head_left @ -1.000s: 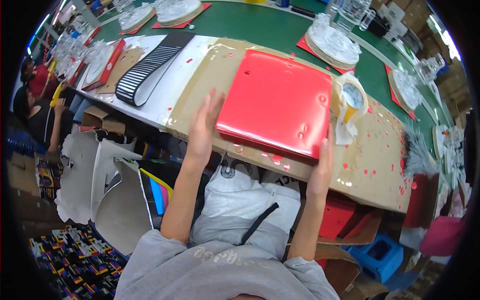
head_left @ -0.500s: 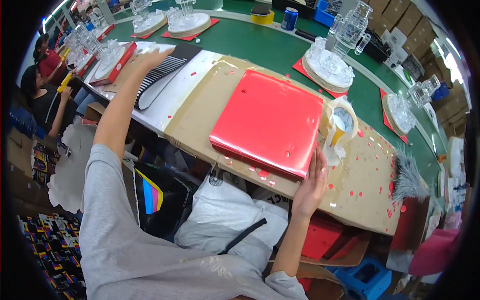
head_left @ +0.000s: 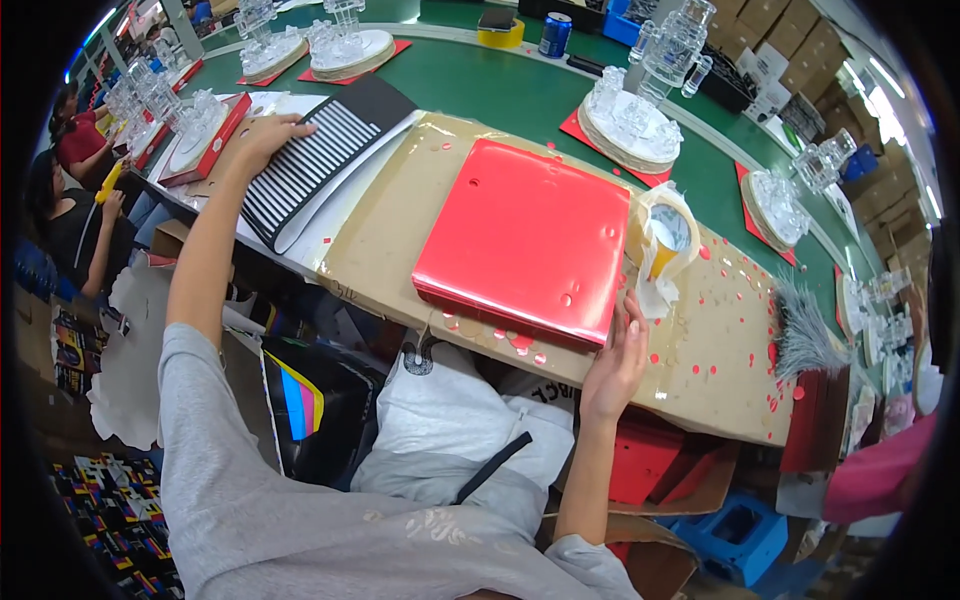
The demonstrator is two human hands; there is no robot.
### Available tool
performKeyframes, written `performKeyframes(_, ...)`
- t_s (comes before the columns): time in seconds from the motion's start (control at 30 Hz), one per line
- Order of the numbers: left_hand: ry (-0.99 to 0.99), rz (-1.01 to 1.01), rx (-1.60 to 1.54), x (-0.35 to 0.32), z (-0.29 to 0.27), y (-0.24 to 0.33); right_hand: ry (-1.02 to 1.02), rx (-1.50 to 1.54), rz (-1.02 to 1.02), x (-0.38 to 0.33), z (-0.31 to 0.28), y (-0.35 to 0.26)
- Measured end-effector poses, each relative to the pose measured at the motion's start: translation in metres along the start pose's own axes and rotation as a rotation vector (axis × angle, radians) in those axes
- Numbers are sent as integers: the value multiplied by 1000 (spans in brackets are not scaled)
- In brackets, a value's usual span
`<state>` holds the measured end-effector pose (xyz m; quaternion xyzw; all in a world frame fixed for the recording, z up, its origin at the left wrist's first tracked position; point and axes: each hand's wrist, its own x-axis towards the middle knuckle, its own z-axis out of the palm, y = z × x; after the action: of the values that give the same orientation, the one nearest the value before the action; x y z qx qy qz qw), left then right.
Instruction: Assembling red ring binders by inserting dividers and organizing them at a factory workstation.
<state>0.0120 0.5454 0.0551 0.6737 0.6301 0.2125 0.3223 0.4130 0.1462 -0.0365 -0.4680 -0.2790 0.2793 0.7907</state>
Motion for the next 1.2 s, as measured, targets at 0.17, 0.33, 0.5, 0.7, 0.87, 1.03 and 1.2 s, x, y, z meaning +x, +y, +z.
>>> performKeyframes(0.17, -75, 271, -216, -30, 5, 46, 122, -243, -93, -1, 5, -2)
performKeyframes(0.33, -206, 469, -138, -87, 30, 109, -174, -606, -470, 18, 44, -50)
performKeyframes(0.5, -380, 772, -44, -152, 60, 161, -425, 183, 415, 46, 79, -73)
performKeyframes(0.7, 2, 990, 202, -187, 107, 156, -410, -8, 306, 39, 71, -56)
performKeyframes(0.87, 123, 1111, 51, -248, 146, 147, -352, -41, 382, 37, 69, -59)
performKeyframes(1.03, -633, 232, -645, -324, 146, 123, -348, 95, 244, 21, 83, -59)
performKeyframes(1.2, -345, 137, -1047, -346, 147, 98, -360, 116, 261, -33, 110, -48)
